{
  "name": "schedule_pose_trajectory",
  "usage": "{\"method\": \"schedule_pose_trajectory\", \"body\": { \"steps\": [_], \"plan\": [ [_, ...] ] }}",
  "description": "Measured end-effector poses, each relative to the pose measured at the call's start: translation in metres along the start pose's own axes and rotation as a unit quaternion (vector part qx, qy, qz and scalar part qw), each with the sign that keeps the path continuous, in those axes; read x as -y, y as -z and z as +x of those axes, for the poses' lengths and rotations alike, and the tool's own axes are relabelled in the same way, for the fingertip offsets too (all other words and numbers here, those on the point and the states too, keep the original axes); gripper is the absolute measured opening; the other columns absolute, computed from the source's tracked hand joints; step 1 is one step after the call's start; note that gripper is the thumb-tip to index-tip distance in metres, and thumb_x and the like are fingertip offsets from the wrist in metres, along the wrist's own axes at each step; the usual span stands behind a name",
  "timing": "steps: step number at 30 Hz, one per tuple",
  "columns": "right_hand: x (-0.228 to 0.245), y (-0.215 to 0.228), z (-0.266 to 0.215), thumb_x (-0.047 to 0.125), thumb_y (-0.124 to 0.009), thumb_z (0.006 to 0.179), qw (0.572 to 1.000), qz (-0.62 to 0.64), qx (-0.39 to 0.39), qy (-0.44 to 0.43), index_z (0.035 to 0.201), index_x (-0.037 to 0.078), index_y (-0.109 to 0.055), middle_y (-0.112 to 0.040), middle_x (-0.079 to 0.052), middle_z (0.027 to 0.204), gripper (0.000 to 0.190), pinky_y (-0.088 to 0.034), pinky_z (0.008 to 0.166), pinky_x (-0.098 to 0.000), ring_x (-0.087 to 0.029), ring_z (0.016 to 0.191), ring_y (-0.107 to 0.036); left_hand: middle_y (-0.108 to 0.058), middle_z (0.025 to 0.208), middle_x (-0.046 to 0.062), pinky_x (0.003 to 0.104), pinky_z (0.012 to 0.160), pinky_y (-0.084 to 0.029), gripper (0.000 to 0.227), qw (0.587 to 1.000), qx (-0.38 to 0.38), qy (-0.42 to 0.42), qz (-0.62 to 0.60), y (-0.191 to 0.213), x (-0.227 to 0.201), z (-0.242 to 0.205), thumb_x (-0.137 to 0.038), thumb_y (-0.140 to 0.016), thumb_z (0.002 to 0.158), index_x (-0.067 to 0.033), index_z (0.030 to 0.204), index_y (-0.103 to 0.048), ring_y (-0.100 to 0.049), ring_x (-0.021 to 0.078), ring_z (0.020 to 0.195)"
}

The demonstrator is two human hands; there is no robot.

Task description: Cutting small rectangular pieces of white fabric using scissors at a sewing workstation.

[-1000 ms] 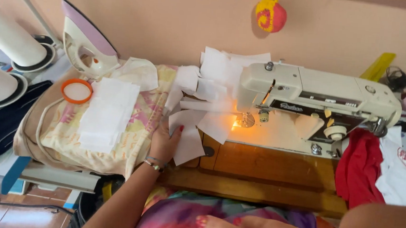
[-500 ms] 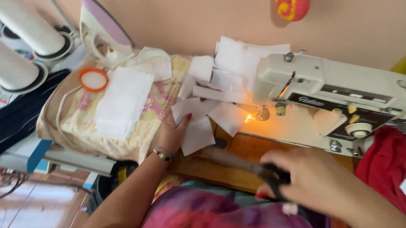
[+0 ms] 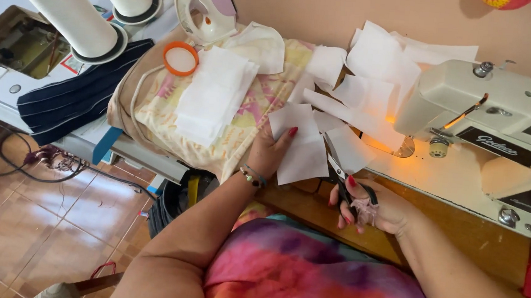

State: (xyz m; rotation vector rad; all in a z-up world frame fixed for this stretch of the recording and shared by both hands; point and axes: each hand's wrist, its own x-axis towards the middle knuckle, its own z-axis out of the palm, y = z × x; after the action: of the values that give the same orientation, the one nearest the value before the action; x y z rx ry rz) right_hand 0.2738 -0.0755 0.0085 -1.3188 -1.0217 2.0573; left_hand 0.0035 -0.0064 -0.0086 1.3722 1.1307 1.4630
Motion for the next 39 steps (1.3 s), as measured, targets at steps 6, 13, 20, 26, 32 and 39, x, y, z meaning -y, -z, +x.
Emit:
{"method": "schedule_pose_trajectory", "body": {
  "steps": [6,13,20,26,32,39],
  "plan": [
    [0.016,-0.012,0.021,0.055,-0.064,0.094,1.000,0.022,0.000,0.014,0.094,-0.011,-0.065,-0.051,-0.035,0.052,0.066,-0.042,0.020,-0.0421,-0.059,0.059,-0.066,-0.070,0.072,0.003,0.029,0.062,-0.059,0.020,0.998,0.006,0.048,-0.028,-0.002,-0.009,-0.002,-0.029,-0.074,0.097,-0.0089,0.092,-0.073,-0.063,0.0124,0.066],
    [0.000,-0.001,0.034,0.051,-0.064,0.097,0.999,0.025,-0.022,0.036,0.098,-0.005,-0.067,-0.047,-0.033,0.053,0.057,-0.036,0.021,-0.0335,-0.056,0.062,-0.064,-0.071,0.069,0.004,0.030,0.057,-0.061,0.020,0.996,0.011,0.090,-0.019,-0.001,-0.003,0.000,-0.031,-0.077,0.095,-0.0121,0.091,-0.072,-0.066,0.0126,0.060],
    [-0.010,-0.001,0.021,0.036,-0.073,0.092,0.990,0.011,0.008,0.143,0.088,-0.012,-0.066,-0.044,-0.032,0.037,0.049,-0.038,0.013,-0.0337,-0.046,0.033,-0.058,-0.073,0.070,0.007,0.033,0.062,-0.061,0.026,0.991,0.023,0.124,0.046,0.025,-0.031,-0.002,-0.039,-0.077,0.093,-0.0132,0.091,-0.071,-0.071,0.0187,0.063],
    [-0.030,0.017,0.004,0.039,-0.073,0.088,0.991,-0.034,0.032,0.124,0.092,-0.016,-0.067,-0.054,-0.031,0.039,0.055,-0.046,0.018,-0.0371,-0.047,0.043,-0.069,-0.067,0.070,0.010,0.033,0.065,-0.057,0.043,0.975,0.052,0.133,0.170,0.129,-0.049,0.071,-0.044,-0.080,0.088,-0.0031,0.088,-0.068,-0.064,0.0228,0.065],
    [-0.027,0.015,-0.008,0.043,-0.075,0.086,0.967,-0.067,0.079,0.235,0.090,-0.012,-0.070,-0.060,-0.023,0.040,0.056,-0.058,0.026,-0.0378,-0.038,0.047,-0.073,-0.072,0.122,0.019,0.053,0.100,-0.052,0.088,0.742,0.104,0.165,0.641,0.159,-0.056,0.137,-0.080,-0.034,0.099,-0.0030,0.125,-0.067,-0.066,0.0391,0.121],
    [-0.033,0.023,-0.018,0.048,-0.072,0.089,0.965,-0.039,0.053,0.253,0.093,-0.012,-0.068,-0.057,-0.021,0.041,0.059,-0.060,0.029,-0.0382,-0.037,0.049,-0.071,-0.073,0.108,0.015,0.053,0.085,-0.051,0.092,0.643,0.027,0.010,0.765,0.143,-0.052,0.129,-0.083,-0.032,0.097,-0.0019,0.136,-0.051,-0.072,0.0361,0.099]
  ]
}}
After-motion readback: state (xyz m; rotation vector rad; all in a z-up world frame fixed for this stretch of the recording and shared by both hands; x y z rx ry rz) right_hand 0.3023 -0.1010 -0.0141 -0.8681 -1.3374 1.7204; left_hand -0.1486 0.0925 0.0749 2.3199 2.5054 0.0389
